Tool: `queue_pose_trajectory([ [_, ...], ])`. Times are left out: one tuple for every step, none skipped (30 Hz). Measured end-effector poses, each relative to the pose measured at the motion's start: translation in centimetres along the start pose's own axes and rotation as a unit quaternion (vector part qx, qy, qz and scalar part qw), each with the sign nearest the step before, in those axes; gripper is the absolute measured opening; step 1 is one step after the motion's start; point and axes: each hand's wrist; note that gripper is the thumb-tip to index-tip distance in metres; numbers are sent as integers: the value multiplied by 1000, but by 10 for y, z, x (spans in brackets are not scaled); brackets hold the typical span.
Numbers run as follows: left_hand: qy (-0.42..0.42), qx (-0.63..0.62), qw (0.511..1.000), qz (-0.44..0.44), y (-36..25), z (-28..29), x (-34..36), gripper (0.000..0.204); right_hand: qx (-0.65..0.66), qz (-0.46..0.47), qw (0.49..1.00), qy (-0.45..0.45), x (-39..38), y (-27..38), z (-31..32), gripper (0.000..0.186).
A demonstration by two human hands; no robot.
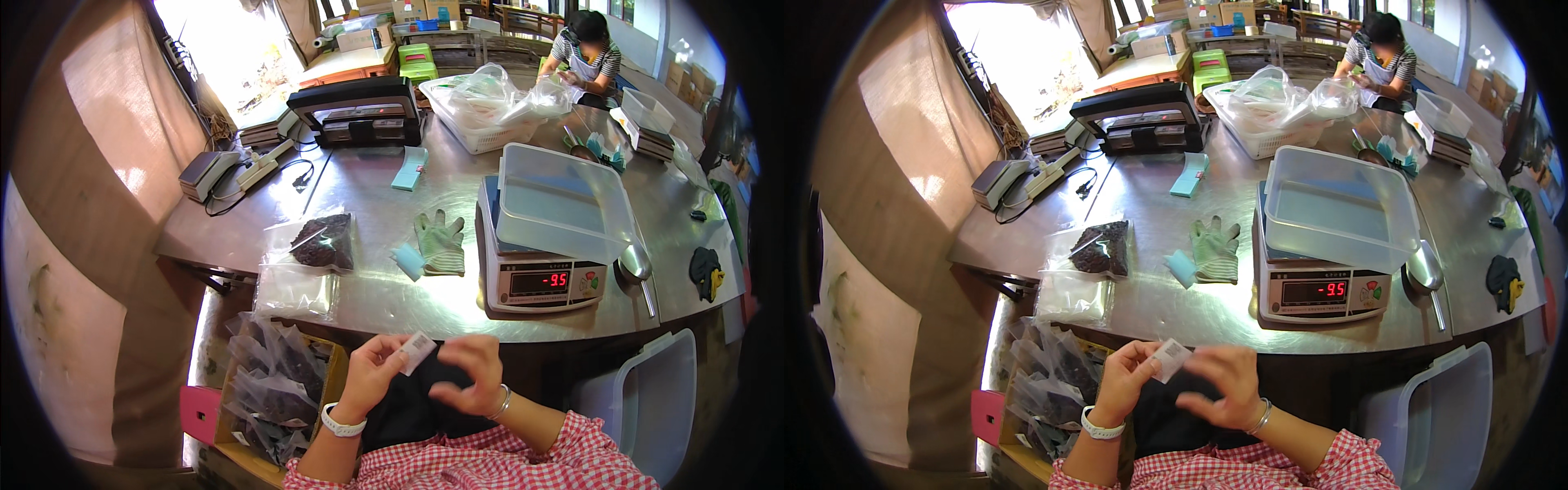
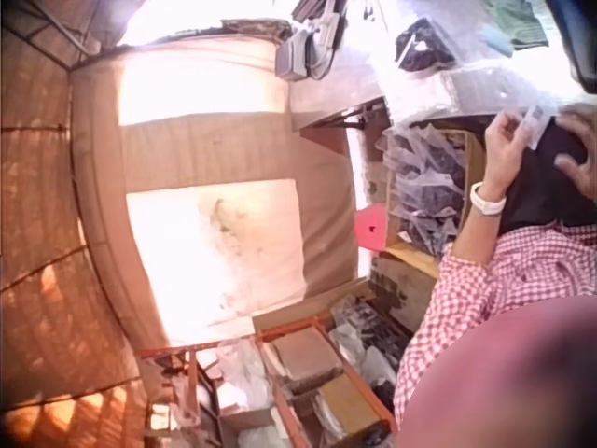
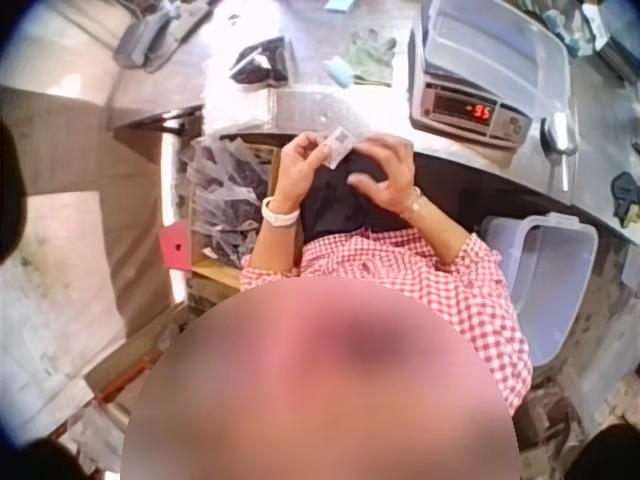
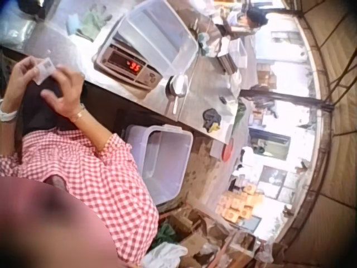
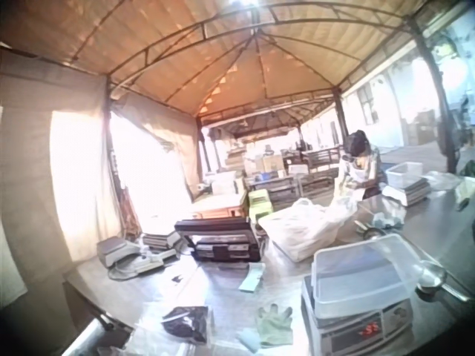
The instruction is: The person scoops dark dried fruit from a plastic bin into a plastic bag, weighs it on a digital scale, and places the bag on the table. The person then picks up a small label, peels the backing, and sticks it onto the bag before setting it aside.
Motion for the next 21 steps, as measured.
queue_pose_trajectory([
  [20,15,999,-21,-1,0,-1,5,17,-79,997,-10,4,-1,-1,41],
  [54,14,998,-4,-3,2,-1,5,27,-154,987,31,8,-6,-1,42],
  [72,29,997,-3,-4,3,-1,6,89,-197,975,46,11,-10,-4,33],
  [78,79,994,-17,-3,4,0,7,107,-172,977,67,12,-12,-6,27],
  [90,130,987,-35,-2,6,3,8,108,-165,977,86,11,-15,-8,22],
  [98,171,980,-38,0,8,4,13,114,-148,980,65,10,-17,-11,18],
  [102,147,983,-42,4,12,7,18,115,-131,984,36,7,-18,-13,14],
  [95,136,985,-47,9,15,11,23,114,-95,989,5,4,-20,-14,12],
  [93,125,986,-65,15,19,16,28,113,-120,986,-20,1,-22,-15,12],
  [45,106,991,-69,21,24,23,45,111,-125,985,-47,-1,-25,-14,13],
  [-27,89,995,-46,26,35,33,51,108,-139,982,-73,-1,-28,-13,14],
  [-119,130,982,-68,27,54,55,50,85,-131,985,-74,-2,-31,-10,15],
  [-194,93,977,-7,22,81,78,45,100,-117,986,-67,-2,-34,-7,15],
  [-294,-160,941,-41,21,105,99,34,110,-122,984,-65,-2,-36,-4,15],
  [-358,-173,918,-21,16,134,119,32,118,-126,983,-63,-2,-38,0,15],
  [-424,-136,895,6,11,162,141,39,104,-127,985,-49,-3,-39,3,16],
  [-456,-113,882,26,10,185,157,43,98,-107,988,-52,-4,-40,6,17],
  [-487,-174,855,47,9,206,173,48,102,-123,986,-50,-6,-40,8,17],
  [-480,-159,860,65,11,219,183,48,102,-132,985,-48,-9,-40,10,18],
  [-474,-151,865,71,14,228,191,43,106,-145,982,-50,-11,-40,11,20],
  [-482,-125,862,96,16,233,198,39,122,-147,980,-49,-14,-41,12,22],
])
Point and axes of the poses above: each hand's wrist, its own x-axis towards the middle knuckle, its own z-axis out of the back of the hand, y = z × x, and after that the axes turned 2 degrees about y, right-handed
